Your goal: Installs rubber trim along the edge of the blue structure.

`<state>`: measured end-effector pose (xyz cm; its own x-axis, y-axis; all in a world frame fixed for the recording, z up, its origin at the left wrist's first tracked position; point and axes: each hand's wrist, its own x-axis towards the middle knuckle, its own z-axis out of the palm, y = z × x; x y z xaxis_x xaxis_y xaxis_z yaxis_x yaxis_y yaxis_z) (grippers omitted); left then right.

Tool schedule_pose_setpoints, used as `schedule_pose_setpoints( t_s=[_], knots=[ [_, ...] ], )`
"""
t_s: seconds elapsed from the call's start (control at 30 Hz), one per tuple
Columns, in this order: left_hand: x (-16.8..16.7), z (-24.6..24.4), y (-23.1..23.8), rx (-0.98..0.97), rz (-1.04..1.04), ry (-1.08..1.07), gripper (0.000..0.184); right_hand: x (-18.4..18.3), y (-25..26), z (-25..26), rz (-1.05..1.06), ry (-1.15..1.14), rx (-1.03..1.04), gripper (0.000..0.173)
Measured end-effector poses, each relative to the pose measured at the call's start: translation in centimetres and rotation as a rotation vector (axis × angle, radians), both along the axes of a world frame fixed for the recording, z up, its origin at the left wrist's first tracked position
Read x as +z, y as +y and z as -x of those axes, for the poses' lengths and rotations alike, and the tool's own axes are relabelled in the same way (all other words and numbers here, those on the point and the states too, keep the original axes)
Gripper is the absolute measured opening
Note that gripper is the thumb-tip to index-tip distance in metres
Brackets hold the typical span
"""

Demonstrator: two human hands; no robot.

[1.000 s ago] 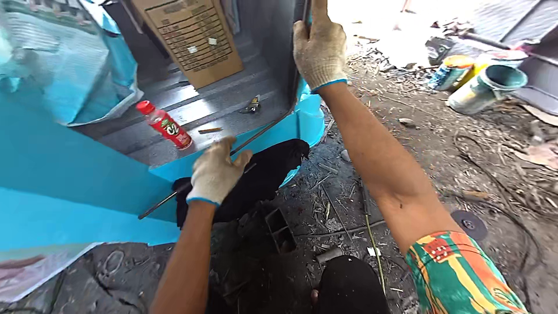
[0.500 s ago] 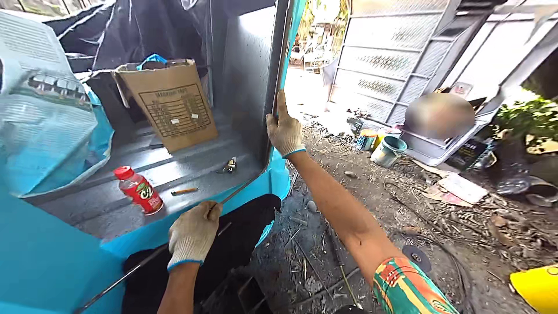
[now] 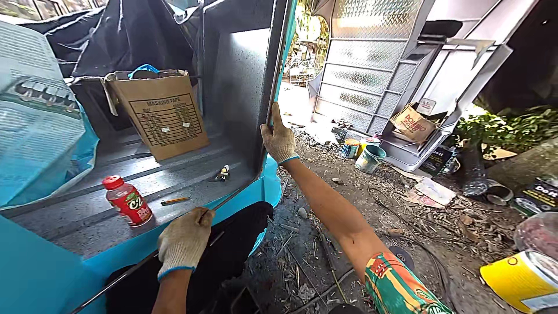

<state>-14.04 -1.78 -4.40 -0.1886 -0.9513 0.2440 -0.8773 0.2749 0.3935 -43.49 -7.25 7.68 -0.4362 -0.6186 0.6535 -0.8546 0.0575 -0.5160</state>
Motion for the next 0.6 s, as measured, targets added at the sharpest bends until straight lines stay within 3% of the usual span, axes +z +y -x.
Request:
schedule_pose_setpoints(
  t_s=[0.6],
  knots=[
    [0.38, 0.02, -0.64, -0.025, -0.061, -0.003, 0.032, -0.31, -0.36, 0.02, 0.053, 0.020, -0.002, 0.076]
  ],
)
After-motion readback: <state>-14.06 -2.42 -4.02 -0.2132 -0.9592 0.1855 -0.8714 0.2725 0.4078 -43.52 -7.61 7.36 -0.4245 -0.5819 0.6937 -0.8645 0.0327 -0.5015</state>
